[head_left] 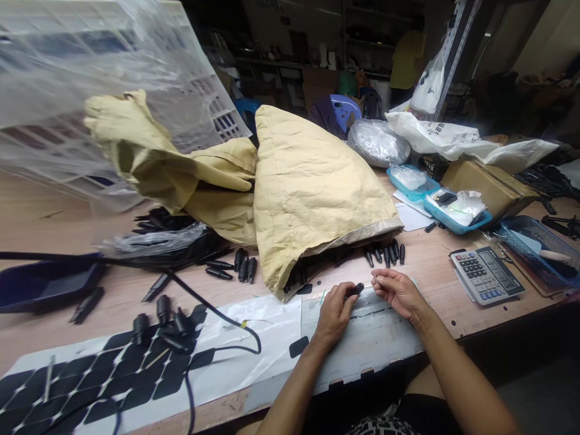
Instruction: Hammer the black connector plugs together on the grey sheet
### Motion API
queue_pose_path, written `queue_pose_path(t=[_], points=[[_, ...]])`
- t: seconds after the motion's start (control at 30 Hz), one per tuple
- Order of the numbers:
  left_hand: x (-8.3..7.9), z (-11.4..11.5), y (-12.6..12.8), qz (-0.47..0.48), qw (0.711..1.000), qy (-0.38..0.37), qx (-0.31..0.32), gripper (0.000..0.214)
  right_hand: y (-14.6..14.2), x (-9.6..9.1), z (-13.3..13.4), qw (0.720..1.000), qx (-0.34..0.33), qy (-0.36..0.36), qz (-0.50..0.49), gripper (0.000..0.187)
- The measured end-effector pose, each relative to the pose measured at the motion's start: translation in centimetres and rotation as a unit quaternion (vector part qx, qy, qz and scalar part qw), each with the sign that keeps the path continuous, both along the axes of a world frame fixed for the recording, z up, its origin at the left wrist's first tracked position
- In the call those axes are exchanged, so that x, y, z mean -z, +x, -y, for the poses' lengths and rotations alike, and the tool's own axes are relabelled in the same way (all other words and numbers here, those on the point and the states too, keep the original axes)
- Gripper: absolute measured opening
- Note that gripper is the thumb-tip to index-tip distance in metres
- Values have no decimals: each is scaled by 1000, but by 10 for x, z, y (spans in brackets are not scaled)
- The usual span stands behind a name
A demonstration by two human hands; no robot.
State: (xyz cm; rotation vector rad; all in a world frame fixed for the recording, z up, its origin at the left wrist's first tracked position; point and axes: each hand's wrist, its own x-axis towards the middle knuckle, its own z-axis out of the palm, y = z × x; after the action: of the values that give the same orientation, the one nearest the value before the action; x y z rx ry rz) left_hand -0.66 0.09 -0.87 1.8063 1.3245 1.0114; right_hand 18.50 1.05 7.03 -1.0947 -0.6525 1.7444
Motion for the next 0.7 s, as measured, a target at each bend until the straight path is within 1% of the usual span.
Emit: queue_pose_path(t=[0.17, 0.33, 0.5, 0.63, 0.7], points=[[0, 1, 0, 1, 1000, 1, -1, 16, -2, 3, 1, 999, -5, 31, 25, 33], [-1, 1, 1, 3, 1000, 7, -4, 15, -7, 11, 0, 991, 28, 74, 111, 32], [1, 1, 0, 5, 1000, 1, -1, 16, -11, 13, 2, 968, 37, 133, 211, 27], [3, 0, 0, 5, 1000, -1, 2, 16, -13, 12, 4, 949, 36, 178, 258, 22], [2, 0, 0, 7, 1000, -1, 3, 16, -14, 11, 4, 935, 35, 208, 286, 19]])
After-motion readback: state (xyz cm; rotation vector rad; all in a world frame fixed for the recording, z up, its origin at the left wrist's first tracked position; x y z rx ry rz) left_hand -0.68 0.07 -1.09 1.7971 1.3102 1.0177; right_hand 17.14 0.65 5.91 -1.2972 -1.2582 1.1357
